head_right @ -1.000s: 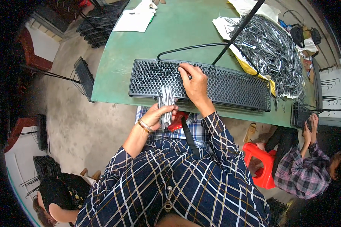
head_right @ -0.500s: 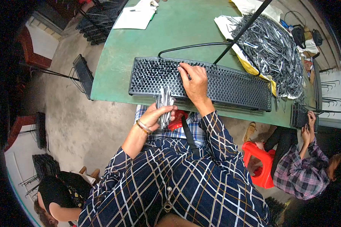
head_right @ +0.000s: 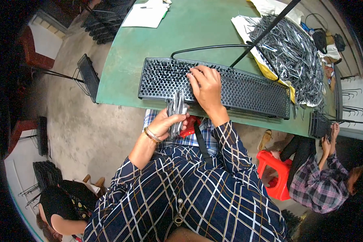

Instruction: Inserting small metal pins into a perforated tray for assembly.

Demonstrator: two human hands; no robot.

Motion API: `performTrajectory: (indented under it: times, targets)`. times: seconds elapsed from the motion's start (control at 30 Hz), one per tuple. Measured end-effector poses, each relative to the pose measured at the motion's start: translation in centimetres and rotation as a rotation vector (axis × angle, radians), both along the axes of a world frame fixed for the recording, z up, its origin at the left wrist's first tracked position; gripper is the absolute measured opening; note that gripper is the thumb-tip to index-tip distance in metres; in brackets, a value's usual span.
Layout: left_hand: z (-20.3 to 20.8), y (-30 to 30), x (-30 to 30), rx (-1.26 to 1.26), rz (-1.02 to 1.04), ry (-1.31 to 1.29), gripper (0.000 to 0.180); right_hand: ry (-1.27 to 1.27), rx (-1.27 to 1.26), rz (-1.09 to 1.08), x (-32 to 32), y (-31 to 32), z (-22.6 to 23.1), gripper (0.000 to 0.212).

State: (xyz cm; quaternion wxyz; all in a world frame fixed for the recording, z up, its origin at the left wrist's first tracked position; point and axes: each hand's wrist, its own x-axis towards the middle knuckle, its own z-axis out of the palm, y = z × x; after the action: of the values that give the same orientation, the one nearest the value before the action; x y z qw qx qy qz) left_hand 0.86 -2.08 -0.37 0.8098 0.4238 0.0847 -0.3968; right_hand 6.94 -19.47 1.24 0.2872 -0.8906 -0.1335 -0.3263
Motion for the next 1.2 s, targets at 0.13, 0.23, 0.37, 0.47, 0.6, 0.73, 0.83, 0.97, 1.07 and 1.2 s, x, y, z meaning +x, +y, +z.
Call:
performTrajectory:
  times: [0.13, 0.23, 0.37, 0.47, 0.6, 0.73, 0.83, 0.97, 1.07, 1.2]
  targets:
    - [0.7, 0.1, 0.0, -0.016, -0.004, -0.023, 0.022, 0.512, 0.490, 0.139, -2.3, 0.3, 1.3, 0.017]
    - [1.0, 0.1, 0.0, -0.022, -0.026, -0.046, 0.023, 0.807, 0.720, 0.234, -3.2, 0.1, 0.8, 0.025]
    - [0.0, 0.1, 0.1, 0.005, -0.037, -0.026, 0.022, 0.924, 0.948, 0.135, -3.2, -0.1, 0.9, 0.022]
    - [-0.4, 0.2, 0.3, -0.006, -0.020, 0.007, 0.021, 0.747, 0.962, 0.010, -3.0, 0.0, 1.4, 0.023]
    - [-0.4, 0.2, 0.1, -0.024, 0.030, 0.026, 0.018, 0.514, 1.003, -0.010, -1.3, 0.4, 1.3, 0.023]
    - [-0.3, 0.2, 0.0, -0.020, 0.043, 0.046, 0.017, 0.405, 1.014, 0.079, 0.0, 1.0, 0.1, 0.019]
    - [-0.2, 0.1, -0.2, -0.019, 0.050, 0.046, 0.016, 0.359, 0.858, 0.074, 0.3, 1.1, -0.7, 0.019]
    - [-0.3, 0.1, -0.3, -0.002, 0.056, 0.060, 0.016, 0.253, 0.531, 0.065, 0.1, 0.8, -0.8, 0.015]
    - [-0.3, 0.2, -0.3, 0.005, 0.047, 0.066, 0.016, 0.173, 0.399, 0.065, 0.3, 0.4, -0.8, 0.012]
    - [-0.3, 0.2, -0.3, 0.010, 0.046, 0.063, 0.016, 0.150, 0.392, 0.098, 0.5, 0.4, -0.7, 0.011]
